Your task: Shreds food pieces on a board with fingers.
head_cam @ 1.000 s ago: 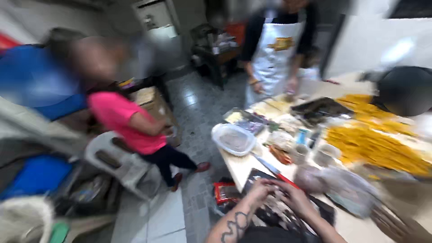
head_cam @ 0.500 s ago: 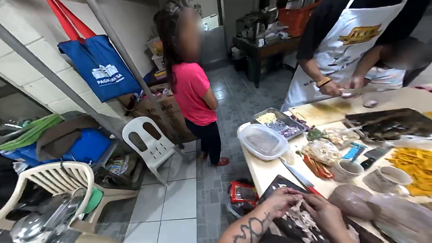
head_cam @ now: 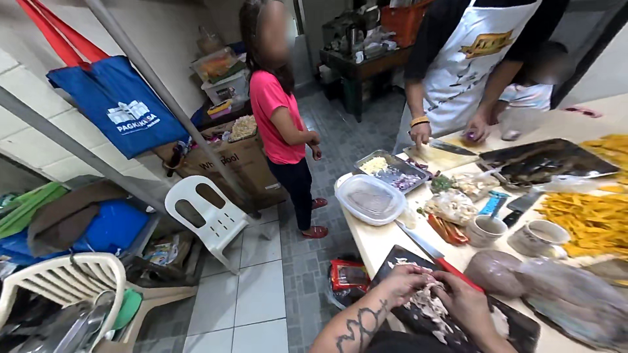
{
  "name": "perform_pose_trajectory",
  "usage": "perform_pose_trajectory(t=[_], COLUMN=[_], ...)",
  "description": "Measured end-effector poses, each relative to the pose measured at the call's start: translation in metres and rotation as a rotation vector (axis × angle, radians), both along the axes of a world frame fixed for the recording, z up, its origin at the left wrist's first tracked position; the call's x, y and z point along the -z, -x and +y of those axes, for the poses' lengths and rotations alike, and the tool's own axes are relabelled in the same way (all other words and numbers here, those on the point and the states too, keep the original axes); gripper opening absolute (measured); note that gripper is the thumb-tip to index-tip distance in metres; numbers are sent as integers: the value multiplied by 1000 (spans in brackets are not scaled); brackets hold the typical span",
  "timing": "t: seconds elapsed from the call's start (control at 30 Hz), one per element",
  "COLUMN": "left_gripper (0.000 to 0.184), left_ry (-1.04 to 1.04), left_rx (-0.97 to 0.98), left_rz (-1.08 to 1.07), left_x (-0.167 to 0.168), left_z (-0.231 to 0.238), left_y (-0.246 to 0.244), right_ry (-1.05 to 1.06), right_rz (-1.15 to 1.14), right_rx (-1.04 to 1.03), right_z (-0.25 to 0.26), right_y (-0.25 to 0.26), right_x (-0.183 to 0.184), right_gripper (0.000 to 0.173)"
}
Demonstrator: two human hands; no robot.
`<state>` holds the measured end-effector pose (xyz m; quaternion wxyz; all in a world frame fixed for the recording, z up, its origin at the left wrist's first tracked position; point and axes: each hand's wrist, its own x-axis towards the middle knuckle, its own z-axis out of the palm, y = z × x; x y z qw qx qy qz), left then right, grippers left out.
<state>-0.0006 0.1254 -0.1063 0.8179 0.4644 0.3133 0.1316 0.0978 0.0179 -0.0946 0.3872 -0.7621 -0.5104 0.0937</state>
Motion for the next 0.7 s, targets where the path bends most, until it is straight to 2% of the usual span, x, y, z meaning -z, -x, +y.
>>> perform_pose_trajectory(t=[0.4, 0.53, 0.6, 0.7], left_gripper=[17, 23, 23, 26], left_ry=[-37, -35, -15, -25], left_rx=[27, 78, 72, 48], left_rz=[18, 43, 35, 49], left_x=[1, 1, 4, 2], left_z=[0, -1, -1, 3], left_y=[-2, -1, -1, -3], right_ry=[-53, -83, -30, 195], right_rz=[-96, -139, -131, 20], right_rx=[-19, -12, -27, -14], right_z=[-1, 1, 4, 12], right_y=[1, 2, -2, -9], right_x=[6, 8, 2, -21], right_gripper=[19, 18, 16, 20])
